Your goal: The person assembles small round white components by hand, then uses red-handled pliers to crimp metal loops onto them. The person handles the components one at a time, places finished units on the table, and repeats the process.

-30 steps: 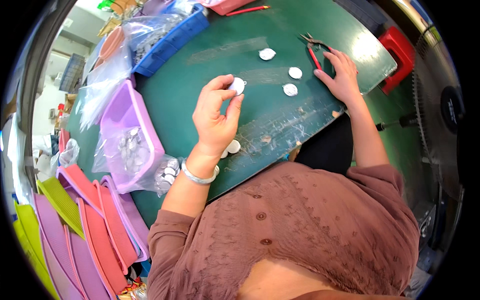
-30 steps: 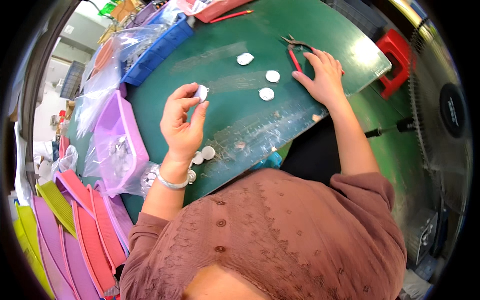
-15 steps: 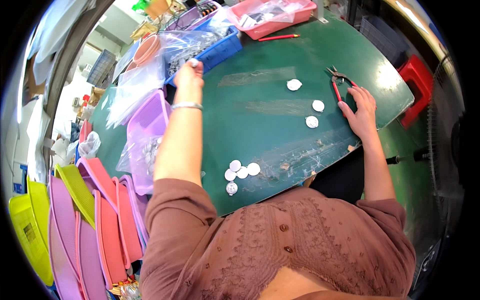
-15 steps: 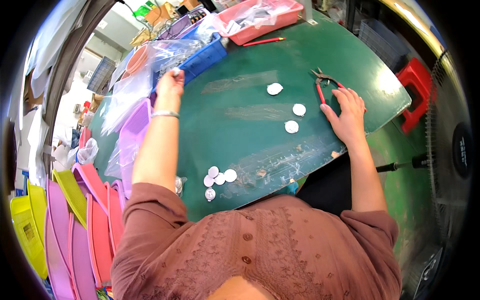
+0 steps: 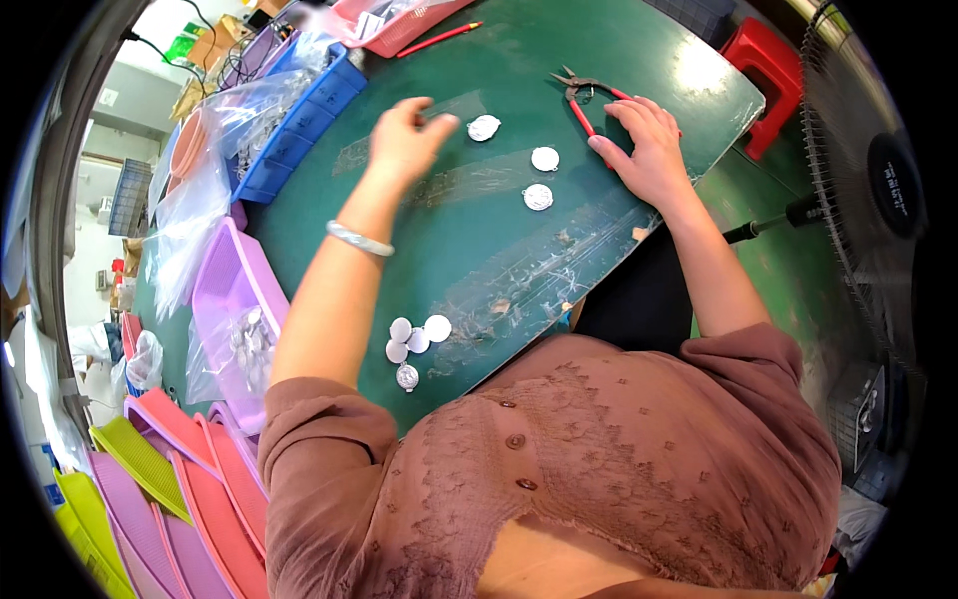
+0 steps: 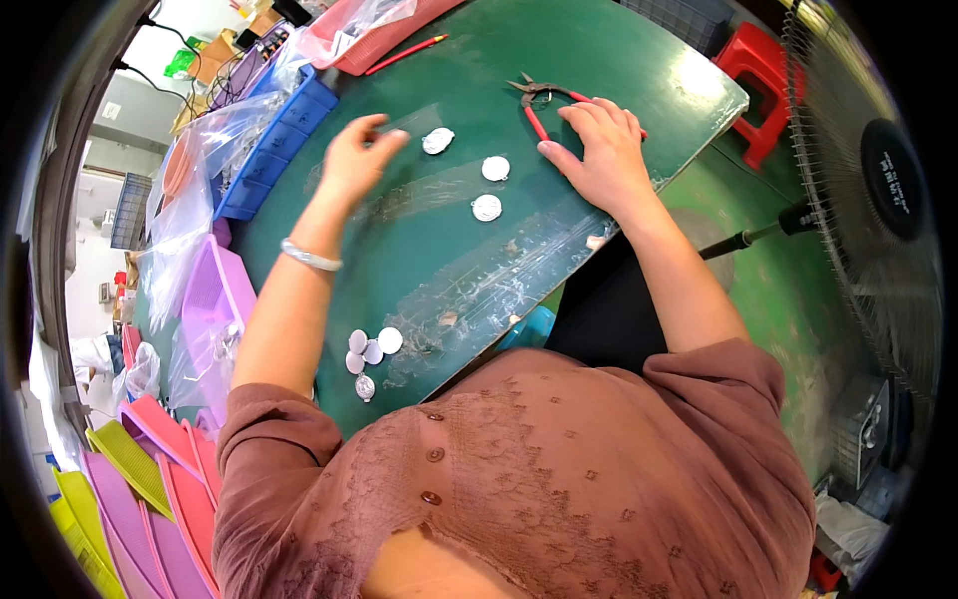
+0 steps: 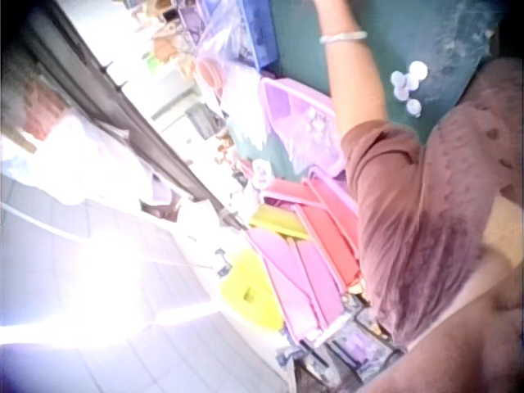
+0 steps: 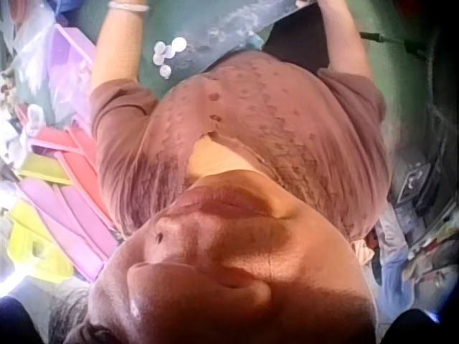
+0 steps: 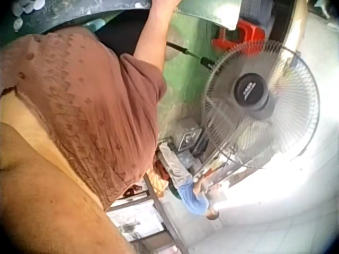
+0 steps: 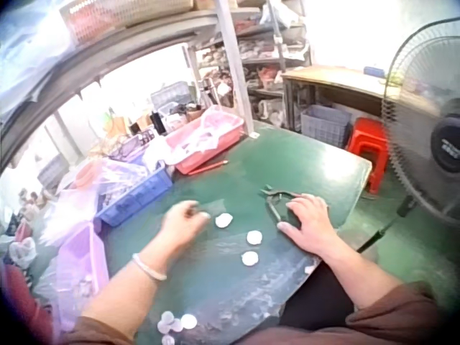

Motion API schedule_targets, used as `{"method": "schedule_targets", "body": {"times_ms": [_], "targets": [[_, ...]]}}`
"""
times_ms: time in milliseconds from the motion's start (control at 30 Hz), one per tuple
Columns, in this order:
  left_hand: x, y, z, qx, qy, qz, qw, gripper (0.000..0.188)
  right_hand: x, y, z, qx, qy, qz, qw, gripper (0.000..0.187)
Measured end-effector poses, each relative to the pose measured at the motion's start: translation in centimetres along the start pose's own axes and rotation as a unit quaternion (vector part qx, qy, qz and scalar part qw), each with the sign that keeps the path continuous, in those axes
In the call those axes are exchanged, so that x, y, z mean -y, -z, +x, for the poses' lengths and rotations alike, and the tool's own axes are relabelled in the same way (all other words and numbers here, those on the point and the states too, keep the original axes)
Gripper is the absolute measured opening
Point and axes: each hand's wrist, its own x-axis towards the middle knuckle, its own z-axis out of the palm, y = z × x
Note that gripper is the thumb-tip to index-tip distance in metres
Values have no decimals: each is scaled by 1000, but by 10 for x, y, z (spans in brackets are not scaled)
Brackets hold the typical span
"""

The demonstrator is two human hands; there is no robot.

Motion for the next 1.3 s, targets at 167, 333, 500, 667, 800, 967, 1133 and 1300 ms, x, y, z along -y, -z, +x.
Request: {"method": "schedule_targets", "body": {"times_ms": [167, 333, 500, 667, 800, 967, 1133, 1300], "targets": [[-40, -35, -7, 52, -45, 117, 991, 42, 0, -1, -1, -6, -2, 9, 1000, 39], [-37, -32, -6, 74, -61, 100, 990, 31, 0, -1, -1, -22, 8, 12, 1000, 39], [-33, -25, -30, 42, -76, -41, 995, 26, -4, -4, 0, -33, 17, 17, 999, 37], [-58, -9, -84, -36, -148, -143, 978, 25, 15, 6, -2, -63, 25, 153, 986, 32], [-69, -5, -116, -72, -197, -155, 965, 29, 74, 14, -15, 157, -163, 640, 734, 37], [-69, -1, -140, -86, -199, -131, 967, 31, 115, 16, -24, 209, -185, 710, 647, 37], [-60, 0, -156, -15, -31, -407, 913, 29, 116, 10, -29, 242, -225, 737, 590, 34], [-45, -10, -164, -2, 17, -474, 880, 31, 126, 9, -32, 250, -262, 735, 573, 34]]}}
